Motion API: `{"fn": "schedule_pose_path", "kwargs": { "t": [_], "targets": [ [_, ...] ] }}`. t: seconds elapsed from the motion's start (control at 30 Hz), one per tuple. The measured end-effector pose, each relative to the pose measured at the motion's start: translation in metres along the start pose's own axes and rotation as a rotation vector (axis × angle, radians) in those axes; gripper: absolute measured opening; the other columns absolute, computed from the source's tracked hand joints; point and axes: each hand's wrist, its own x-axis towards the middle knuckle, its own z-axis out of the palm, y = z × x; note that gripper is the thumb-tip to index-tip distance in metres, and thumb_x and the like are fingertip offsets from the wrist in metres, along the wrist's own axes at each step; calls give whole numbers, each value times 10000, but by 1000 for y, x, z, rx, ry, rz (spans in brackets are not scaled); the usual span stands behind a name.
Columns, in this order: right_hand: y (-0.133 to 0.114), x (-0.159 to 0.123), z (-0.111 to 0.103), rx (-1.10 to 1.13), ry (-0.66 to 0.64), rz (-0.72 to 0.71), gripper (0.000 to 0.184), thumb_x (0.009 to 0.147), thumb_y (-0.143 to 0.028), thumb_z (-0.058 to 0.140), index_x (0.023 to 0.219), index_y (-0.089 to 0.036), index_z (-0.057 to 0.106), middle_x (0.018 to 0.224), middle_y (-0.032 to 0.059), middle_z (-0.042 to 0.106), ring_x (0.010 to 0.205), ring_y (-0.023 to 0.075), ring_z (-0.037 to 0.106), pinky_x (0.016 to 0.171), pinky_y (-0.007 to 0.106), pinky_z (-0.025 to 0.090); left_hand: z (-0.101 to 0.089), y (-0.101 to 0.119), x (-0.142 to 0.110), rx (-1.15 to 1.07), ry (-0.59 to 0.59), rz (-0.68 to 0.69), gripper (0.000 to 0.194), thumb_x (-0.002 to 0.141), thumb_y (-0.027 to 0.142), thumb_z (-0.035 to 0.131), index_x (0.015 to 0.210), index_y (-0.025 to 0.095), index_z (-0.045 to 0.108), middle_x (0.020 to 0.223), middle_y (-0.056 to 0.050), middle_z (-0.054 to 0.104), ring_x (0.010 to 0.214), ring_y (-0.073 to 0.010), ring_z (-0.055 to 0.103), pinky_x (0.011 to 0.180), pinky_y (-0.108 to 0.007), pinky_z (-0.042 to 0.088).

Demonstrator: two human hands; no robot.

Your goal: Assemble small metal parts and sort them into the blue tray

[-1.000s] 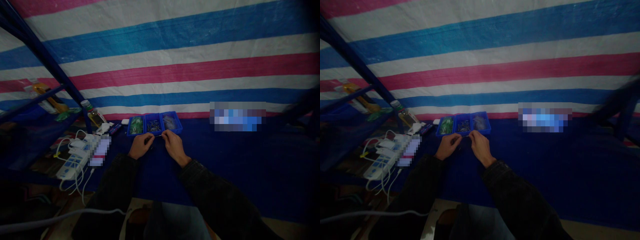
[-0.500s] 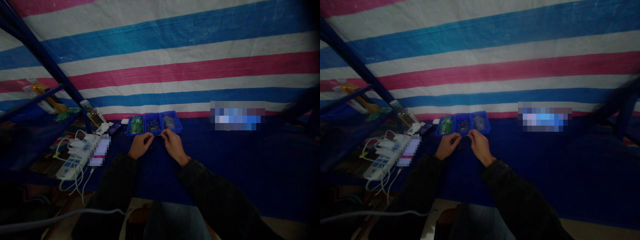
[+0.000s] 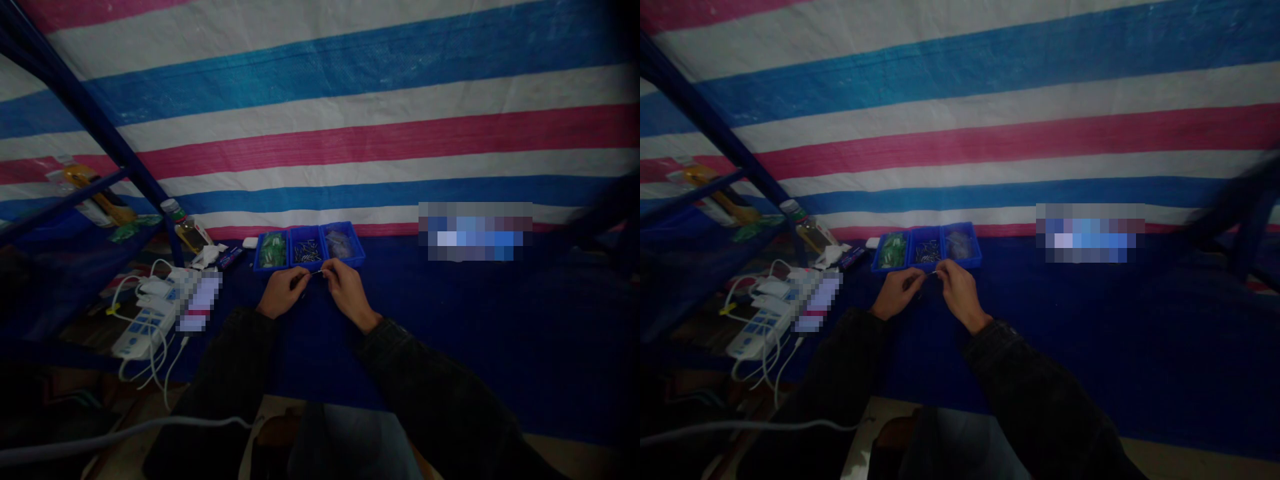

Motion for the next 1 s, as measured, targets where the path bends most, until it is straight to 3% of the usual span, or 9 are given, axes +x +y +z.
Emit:
{"fn": "schedule_pose_path", "kwargs": {
  "t": [0.53, 0.8, 1.0],
  "targets": [
    [-2, -1, 3, 34, -85, -103, 108, 972, -205, 532, 923, -223, 627, 921, 44, 676, 880, 213, 633, 813, 321, 461, 2, 5, -2, -14, -37, 36, 213, 989, 278, 529, 920, 158, 691, 749, -6, 667, 620, -110, 545, 598, -225, 389],
    [1, -1, 4, 15, -96, -85, 120, 993, -219, 526, 918, -225, 621, 911, 32, 679, 865, 202, 633, 807, 307, 445, 3, 4, -2, -16, -26, 39, 220, 992, 286, 530, 928, 156, 695, 748, -9, 669, 629, -114, 549, 606, -227, 398],
    [-3, -1, 4, -84, -109, -39, 236, 1027, -304, 492, 834, -227, 605, 840, 20, 670, 794, 185, 626, 752, 282, 419, 2, 5, -2, -20, -22, 52, 238, 998, 298, 524, 926, 151, 696, 781, -17, 680, 645, -115, 555, 617, -228, 403]
  ]
}}
